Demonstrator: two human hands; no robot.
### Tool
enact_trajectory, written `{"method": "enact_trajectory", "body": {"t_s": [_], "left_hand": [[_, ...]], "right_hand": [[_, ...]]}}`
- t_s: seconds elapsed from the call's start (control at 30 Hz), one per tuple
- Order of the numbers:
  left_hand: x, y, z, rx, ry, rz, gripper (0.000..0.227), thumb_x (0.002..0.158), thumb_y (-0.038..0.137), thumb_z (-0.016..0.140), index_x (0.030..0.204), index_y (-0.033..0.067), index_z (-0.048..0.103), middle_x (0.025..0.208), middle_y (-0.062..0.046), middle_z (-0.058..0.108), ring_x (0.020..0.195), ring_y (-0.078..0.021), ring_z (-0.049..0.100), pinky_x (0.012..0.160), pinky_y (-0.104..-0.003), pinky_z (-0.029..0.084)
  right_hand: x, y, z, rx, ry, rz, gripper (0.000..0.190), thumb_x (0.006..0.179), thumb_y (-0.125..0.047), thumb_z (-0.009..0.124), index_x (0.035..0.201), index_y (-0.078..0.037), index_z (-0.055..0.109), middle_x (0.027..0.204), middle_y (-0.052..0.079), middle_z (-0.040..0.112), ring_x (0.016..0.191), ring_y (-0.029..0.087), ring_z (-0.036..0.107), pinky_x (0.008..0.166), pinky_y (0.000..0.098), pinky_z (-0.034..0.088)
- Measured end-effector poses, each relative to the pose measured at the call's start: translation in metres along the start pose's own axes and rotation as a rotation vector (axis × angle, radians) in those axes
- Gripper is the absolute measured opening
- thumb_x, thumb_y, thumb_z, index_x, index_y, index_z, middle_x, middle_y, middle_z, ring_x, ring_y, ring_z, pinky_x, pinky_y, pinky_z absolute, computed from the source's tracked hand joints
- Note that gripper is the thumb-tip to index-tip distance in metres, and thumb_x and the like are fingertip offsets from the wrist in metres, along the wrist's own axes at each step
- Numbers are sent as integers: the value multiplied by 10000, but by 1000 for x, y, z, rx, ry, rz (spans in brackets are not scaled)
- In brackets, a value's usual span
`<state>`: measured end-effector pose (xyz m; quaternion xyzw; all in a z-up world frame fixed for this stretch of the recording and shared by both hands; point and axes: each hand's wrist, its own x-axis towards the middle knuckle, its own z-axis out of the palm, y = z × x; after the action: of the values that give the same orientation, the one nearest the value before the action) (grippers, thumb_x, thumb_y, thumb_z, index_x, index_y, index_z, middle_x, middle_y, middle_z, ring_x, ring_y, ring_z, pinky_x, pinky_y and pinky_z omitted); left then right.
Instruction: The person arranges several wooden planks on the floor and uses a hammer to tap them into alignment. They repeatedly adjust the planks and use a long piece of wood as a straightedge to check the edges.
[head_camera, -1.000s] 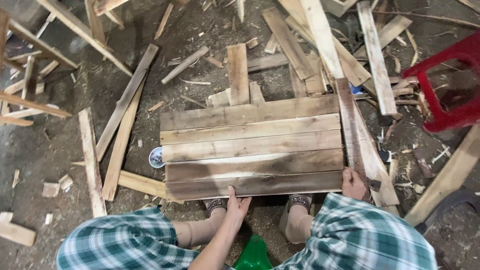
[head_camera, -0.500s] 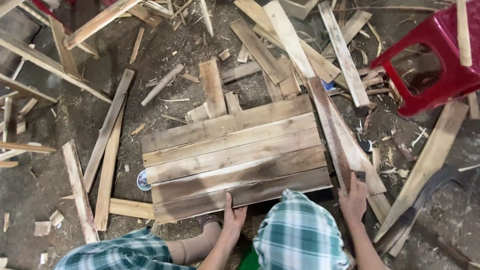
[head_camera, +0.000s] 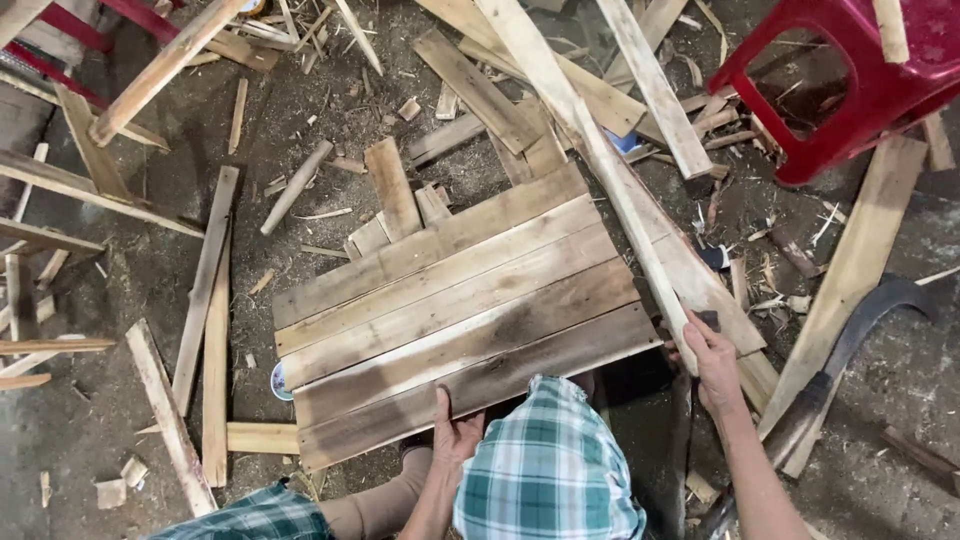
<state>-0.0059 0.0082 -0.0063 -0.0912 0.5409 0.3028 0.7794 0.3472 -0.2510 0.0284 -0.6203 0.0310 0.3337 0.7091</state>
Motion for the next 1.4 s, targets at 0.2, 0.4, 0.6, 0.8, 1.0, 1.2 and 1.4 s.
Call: {"method": "enact_trajectory", "body": {"t_s": [0.2, 0.4, 0.6, 0.8, 1.0, 1.2, 1.4], "left_hand": [[-8, 0, 4, 5, -87, -24, 396, 728, 276, 845, 1084, 167, 711, 1112, -48, 740, 1005, -235, 705, 934, -392, 596], [20, 12, -21, 294, -114, 7, 715, 628, 467, 891, 1179, 111, 605, 1019, -118, 667, 499, -150, 579, 550, -239, 607], [-8, 2, 3, 208, -46, 36, 500, 703, 397, 858, 1079, 128, 668, 1086, -75, 725, 905, -250, 697, 732, -333, 629], [-30, -2, 20, 89, -116, -17, 383, 766, 315, 836, 1063, 123, 689, 1082, -54, 751, 939, -218, 723, 824, -332, 633], [-14, 6, 10, 79, -74, -107, 460, 743, 337, 845, 1126, 135, 690, 1176, -72, 711, 1066, -229, 682, 934, -324, 588], [-62, -4, 26, 295, -336, -55, 597, 900, 422, 689, 1340, 37, 570, 1292, -114, 634, 1091, -149, 627, 886, -196, 548], [-47, 5, 11, 458, -218, -78, 725, 894, 584, 676, 1199, -70, 605, 677, -8, 611, 493, -38, 496, 517, -139, 464]], "right_hand": [[8, 6, 2, -6, -49, 22, 440, 963, -145, 636, 1396, -64, 625, 1159, 144, 687, 830, 191, 611, 713, 332, 591], [0, -5, 13, -54, -83, -32, 436, 957, -144, 634, 1383, -51, 643, 1045, 130, 692, 801, 182, 589, 668, 323, 584], [1, -11, 13, -92, -92, -74, 439, 917, -134, 688, 1352, -81, 664, 865, 121, 700, 627, 150, 548, 586, 284, 574], [0, -16, 13, -116, -96, -18, 468, 907, -121, 691, 1372, -88, 646, 992, 166, 721, 625, 171, 542, 561, 280, 535], [-1, -25, 16, -119, -105, -8, 453, 908, -117, 696, 1358, -89, 657, 978, 164, 724, 628, 156, 540, 556, 266, 532], [-3, -29, 18, -84, -129, -16, 459, 904, -125, 690, 1359, -78, 649, 1097, 164, 719, 698, 155, 546, 580, 268, 547], [-6, -31, 18, -59, -151, -29, 461, 903, -131, 696, 1359, -80, 651, 1074, 138, 729, 692, 134, 543, 583, 255, 546]]}}
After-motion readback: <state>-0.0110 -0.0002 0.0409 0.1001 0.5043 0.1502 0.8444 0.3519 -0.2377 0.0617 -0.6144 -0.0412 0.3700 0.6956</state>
